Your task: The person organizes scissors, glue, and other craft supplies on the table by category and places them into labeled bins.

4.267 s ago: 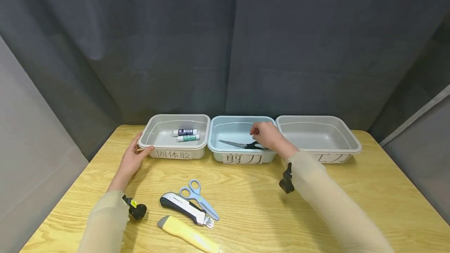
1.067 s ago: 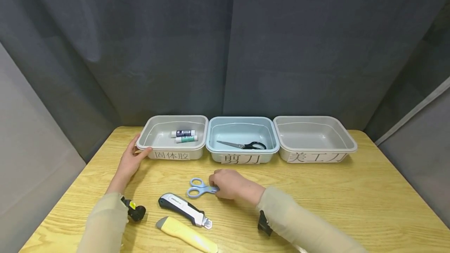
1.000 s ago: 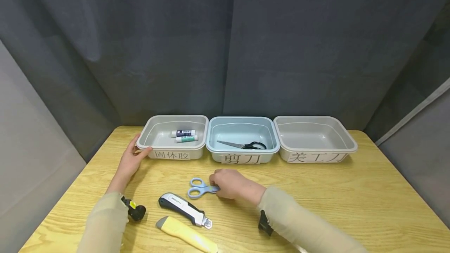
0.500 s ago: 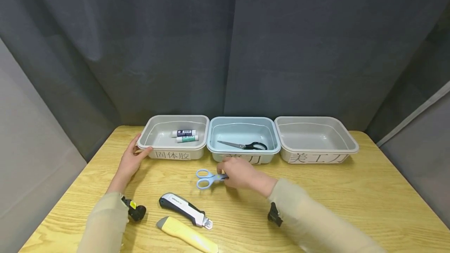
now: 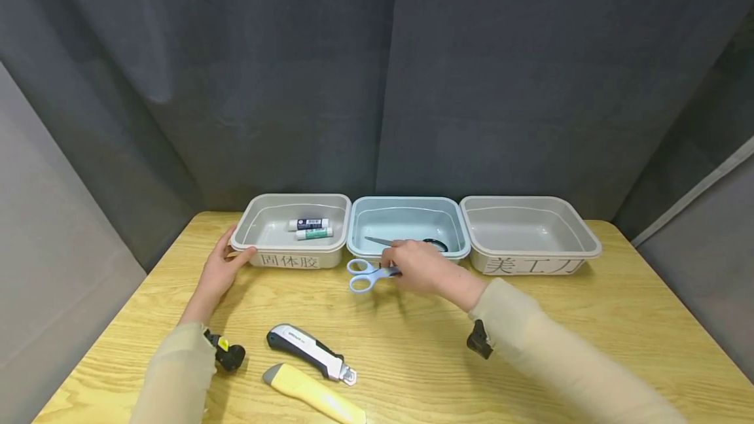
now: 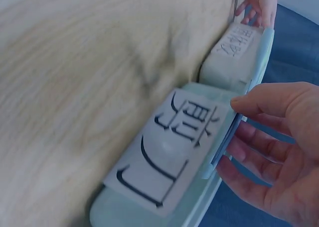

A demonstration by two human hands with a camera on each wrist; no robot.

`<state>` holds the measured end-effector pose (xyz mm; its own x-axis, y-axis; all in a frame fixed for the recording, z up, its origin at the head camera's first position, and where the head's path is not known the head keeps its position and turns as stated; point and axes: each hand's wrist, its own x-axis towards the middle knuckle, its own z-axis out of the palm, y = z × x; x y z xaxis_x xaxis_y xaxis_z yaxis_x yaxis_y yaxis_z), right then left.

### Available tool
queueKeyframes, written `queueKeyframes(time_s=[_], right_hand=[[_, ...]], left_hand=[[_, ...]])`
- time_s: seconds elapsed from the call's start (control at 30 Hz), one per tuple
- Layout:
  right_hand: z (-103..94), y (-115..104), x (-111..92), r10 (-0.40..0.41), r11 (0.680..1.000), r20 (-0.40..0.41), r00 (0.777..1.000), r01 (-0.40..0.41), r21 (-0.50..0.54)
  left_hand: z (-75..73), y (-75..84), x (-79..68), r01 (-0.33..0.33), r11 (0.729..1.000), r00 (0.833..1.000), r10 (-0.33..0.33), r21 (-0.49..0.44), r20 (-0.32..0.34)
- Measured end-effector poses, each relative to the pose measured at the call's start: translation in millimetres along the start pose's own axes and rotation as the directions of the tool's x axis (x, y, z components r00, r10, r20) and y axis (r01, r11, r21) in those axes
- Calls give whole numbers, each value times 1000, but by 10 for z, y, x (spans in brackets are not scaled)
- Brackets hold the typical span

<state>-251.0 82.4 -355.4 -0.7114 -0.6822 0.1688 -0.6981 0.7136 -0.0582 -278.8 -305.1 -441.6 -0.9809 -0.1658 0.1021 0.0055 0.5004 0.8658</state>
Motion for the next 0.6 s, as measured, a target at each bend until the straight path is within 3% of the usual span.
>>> queueKeyframes(time_s=[0.4, 0.6], right_hand=[[-196, 264, 10, 52, 999, 10, 999, -52, 8], [-238, 396, 35, 69, 997, -44, 997, -71, -39]], left_hand=[[-2, 21, -14, 10, 1000, 1000, -9, -9, 8], [-9, -1, -6, -19, 1000, 1000, 19, -18, 1]])
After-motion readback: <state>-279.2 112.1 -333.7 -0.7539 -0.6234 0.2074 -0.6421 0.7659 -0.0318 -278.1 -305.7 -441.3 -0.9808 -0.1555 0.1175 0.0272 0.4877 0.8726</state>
